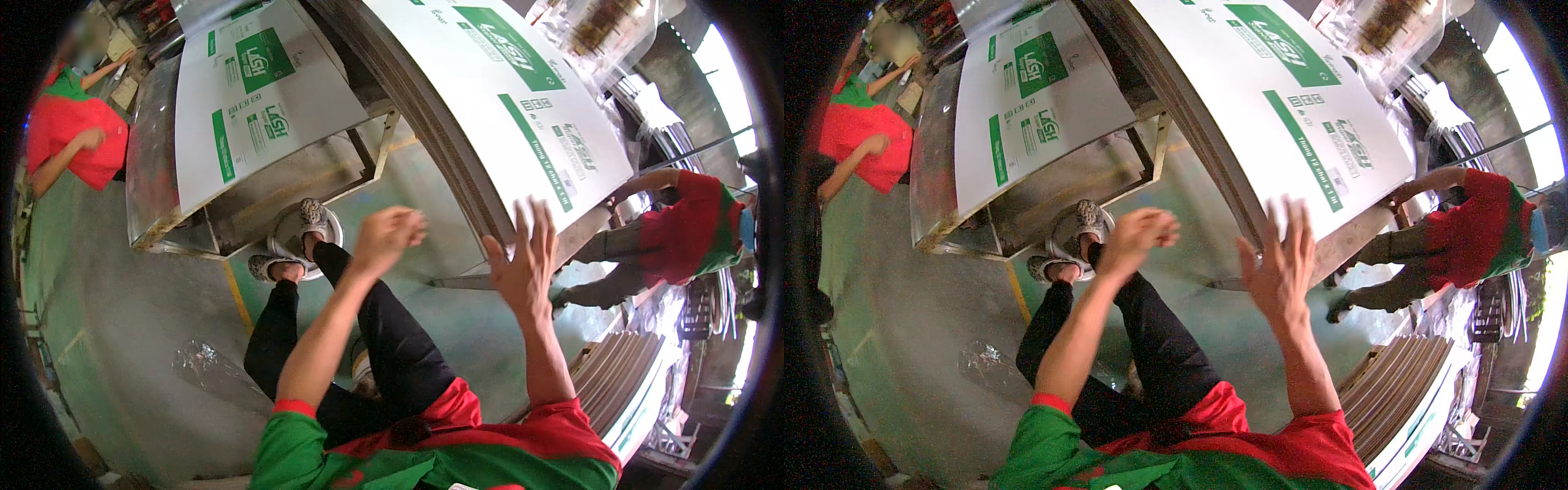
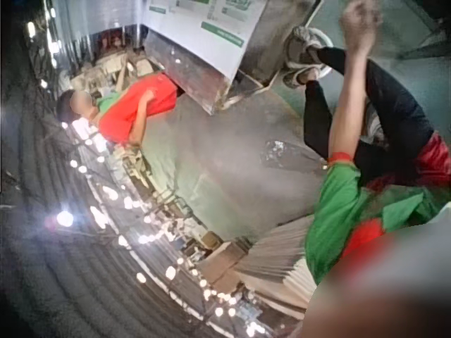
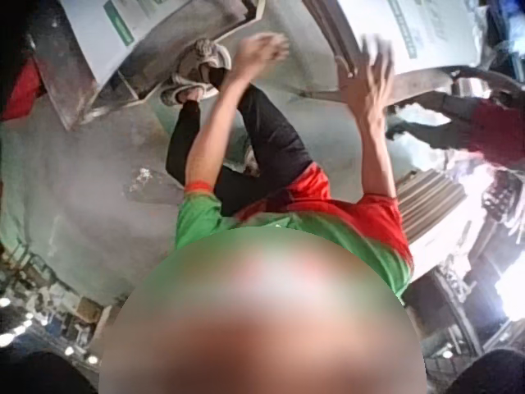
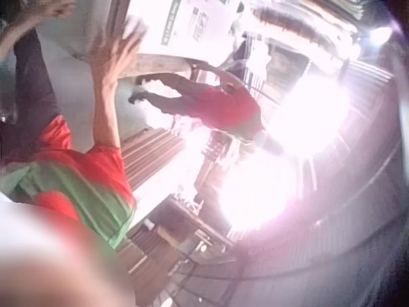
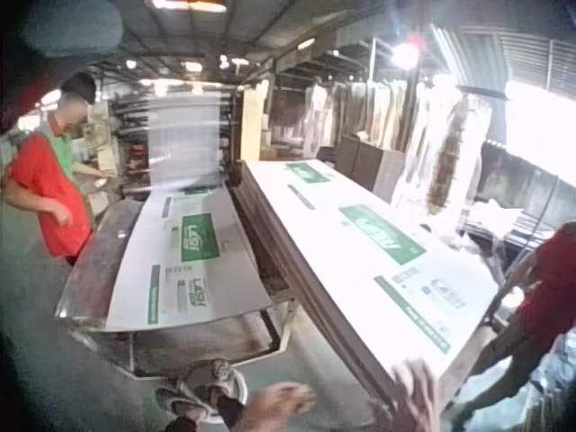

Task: The person repeatedly picks up flat cardboard sheets from a table and places them onto a growing stack. The action is continuous and repetitive throughout the clip, with both hands used to lift and align each sheet before stacking it.

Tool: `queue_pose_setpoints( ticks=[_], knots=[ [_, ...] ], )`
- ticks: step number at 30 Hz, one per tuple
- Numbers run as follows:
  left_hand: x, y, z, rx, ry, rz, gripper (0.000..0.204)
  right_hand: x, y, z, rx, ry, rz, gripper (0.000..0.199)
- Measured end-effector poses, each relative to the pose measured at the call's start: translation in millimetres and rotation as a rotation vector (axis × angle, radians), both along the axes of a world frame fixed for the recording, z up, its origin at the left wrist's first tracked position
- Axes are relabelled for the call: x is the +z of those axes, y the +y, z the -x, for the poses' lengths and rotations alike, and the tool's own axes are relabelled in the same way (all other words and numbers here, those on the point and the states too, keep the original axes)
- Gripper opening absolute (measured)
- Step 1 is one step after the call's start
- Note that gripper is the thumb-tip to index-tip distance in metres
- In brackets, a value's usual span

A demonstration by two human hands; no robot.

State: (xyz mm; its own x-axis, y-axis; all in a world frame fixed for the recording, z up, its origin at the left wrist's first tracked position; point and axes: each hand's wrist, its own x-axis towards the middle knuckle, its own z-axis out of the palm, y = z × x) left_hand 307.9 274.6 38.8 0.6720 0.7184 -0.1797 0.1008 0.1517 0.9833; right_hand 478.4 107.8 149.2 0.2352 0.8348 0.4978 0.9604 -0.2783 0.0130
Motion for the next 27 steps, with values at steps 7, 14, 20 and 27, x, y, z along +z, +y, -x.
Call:
queue_pose_setpoints(
  ticks=[7,14,20,27],
  knots=[
    [63,-52,-133,0.039,0.122,-0.224,0.062,-19,-25,-41,-0.195,0.005,0.404,0.051],
    [89,-41,-127,0.328,0.152,-0.152,0.044,61,-18,10,0.062,0.051,0.338,0.036],
    [154,-44,27,0.421,0.002,0.042,0.036,74,-126,-98,-0.335,-0.134,-0.345,0.04],
    [169,-197,253,0.667,0.093,0.0,0.029,7,-203,-125,-0.116,1.46,-0.288,0.054]
  ],
)
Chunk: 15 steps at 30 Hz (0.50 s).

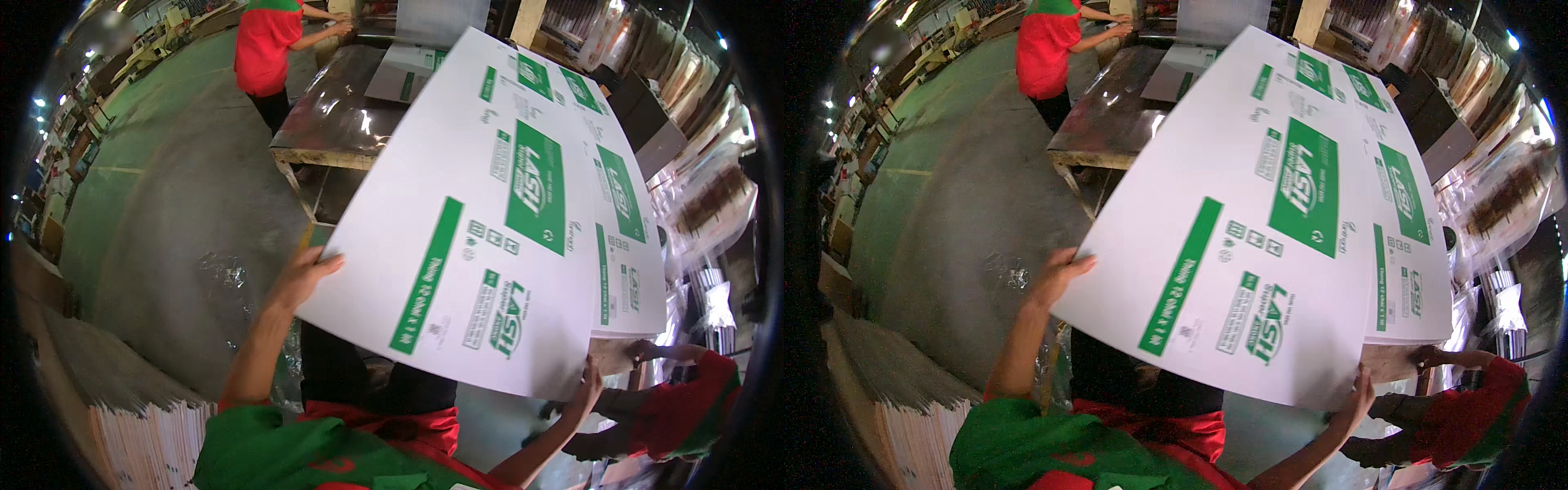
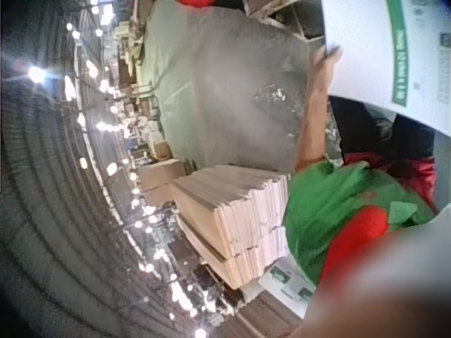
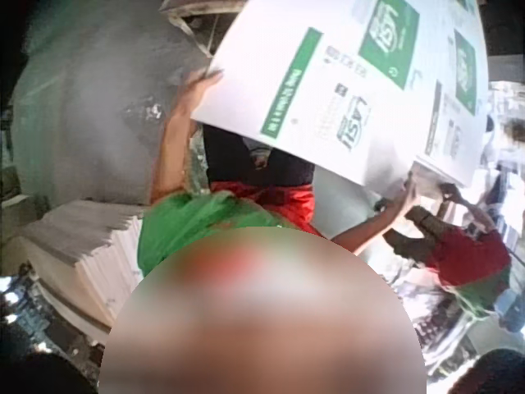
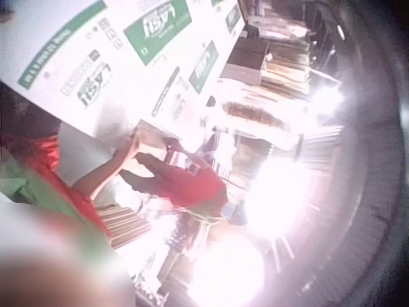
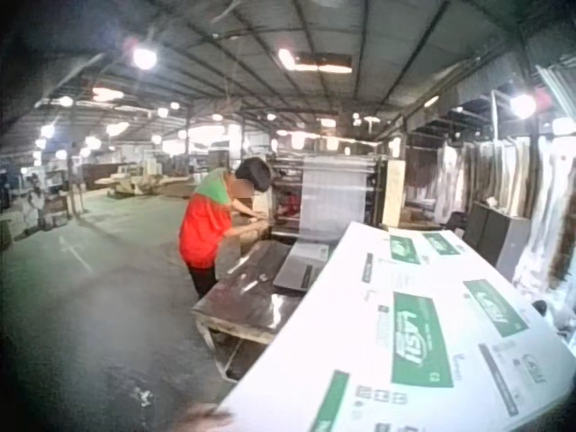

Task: The person repeatedly picks up flat cardboard sheets from a table and places them onto a growing stack. The action is continuous and repetitive throughout the clip, with both hands used to lift and align each sheet before stacking it.

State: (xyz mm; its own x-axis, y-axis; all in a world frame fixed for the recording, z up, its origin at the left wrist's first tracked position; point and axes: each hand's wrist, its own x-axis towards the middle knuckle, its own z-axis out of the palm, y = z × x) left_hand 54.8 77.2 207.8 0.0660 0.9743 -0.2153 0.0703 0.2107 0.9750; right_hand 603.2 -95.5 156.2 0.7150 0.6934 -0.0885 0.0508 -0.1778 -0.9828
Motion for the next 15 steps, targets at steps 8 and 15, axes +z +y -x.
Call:
queue_pose_setpoints(
  ticks=[8,15],
  knots=[
    [-47,-70,127,0.066,-0.182,0.208,0.046,33,46,105,0.33,-0.166,0.438,0.05],
    [-142,-144,142,0.191,-0.019,0.193,0.061,-82,12,127,0.409,-0.068,0.263,0.054]
  ],
)
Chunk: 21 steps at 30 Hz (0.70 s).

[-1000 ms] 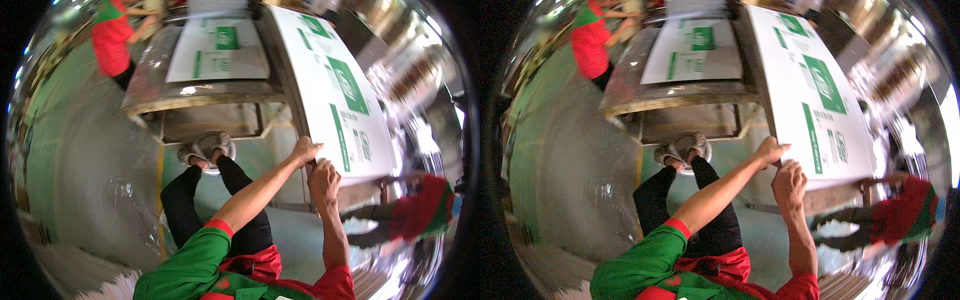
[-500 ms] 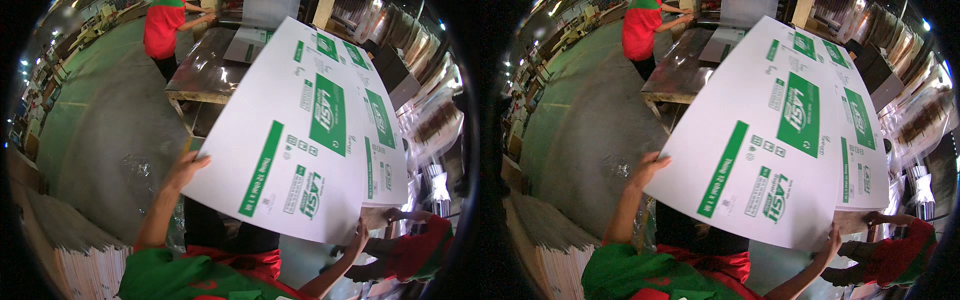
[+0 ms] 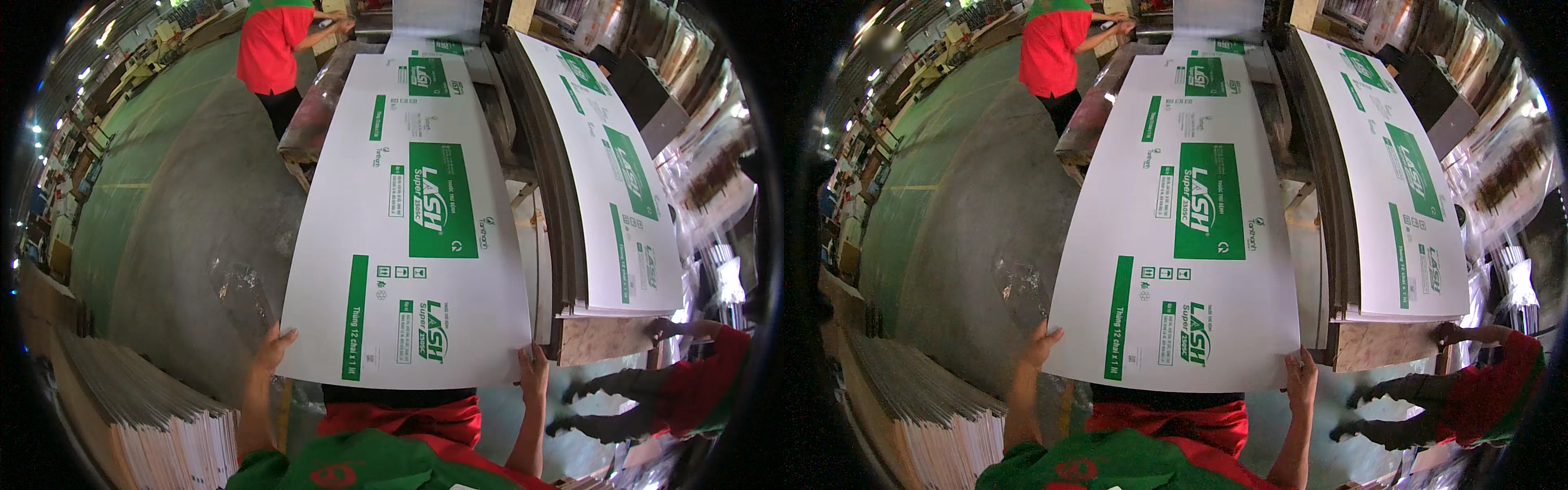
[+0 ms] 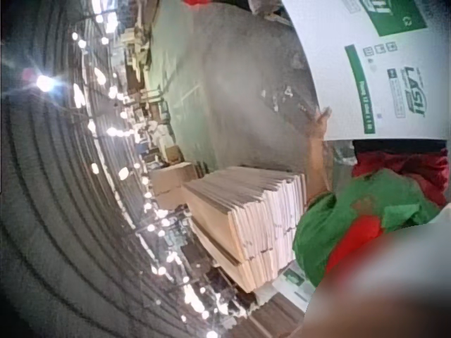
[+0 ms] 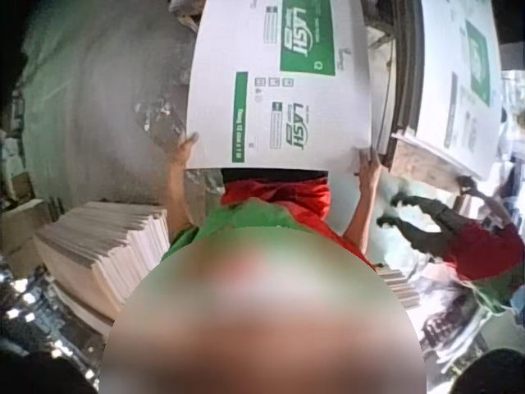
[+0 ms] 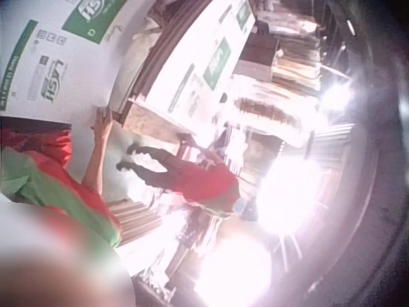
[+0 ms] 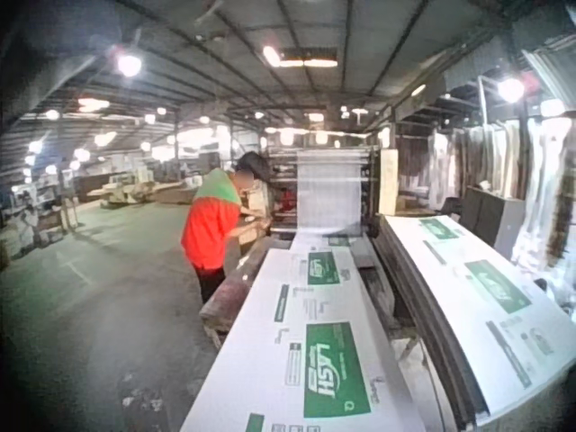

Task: The person repeatedly picks up flat cardboard sheets from a table and places them onto a growing stack. The action is continuous and repetitive throughout the clip, with both hands used to lift and align each sheet before stacking it.

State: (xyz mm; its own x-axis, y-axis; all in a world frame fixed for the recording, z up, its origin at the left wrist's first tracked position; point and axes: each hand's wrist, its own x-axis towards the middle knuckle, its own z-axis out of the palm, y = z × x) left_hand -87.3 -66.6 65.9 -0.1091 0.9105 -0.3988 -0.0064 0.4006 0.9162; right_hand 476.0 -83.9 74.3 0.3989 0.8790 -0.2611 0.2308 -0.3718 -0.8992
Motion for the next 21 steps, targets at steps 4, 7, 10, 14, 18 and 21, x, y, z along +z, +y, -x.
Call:
queue_pose_setpoints(
  ticks=[4,7,10,14,18,21],
  knots=[
    [9,-53,-9,0.038,0.029,0.065,0.057,-13,-47,-7,-0.143,0.088,0.066,0.048],
    [23,-86,-25,0.084,0.01,0.089,0.054,-3,-65,-11,-0.197,0.055,0.161,0.039],
    [33,-91,-34,0.143,0.12,0.021,0.048,7,-71,-7,-0.191,0.066,0.173,0.039],
    [46,-77,-43,0.227,0.147,0.146,0.037,8,-78,2,-0.211,0.041,0.243,0.04],
    [59,-51,-55,0.274,0.199,0.05,0.034,2,-60,10,-0.232,0.093,0.207,0.035],
    [51,-3,-62,0.267,0.287,0.018,0.035,-10,-8,10,-0.178,-0.036,0.106,0.031]
  ],
)
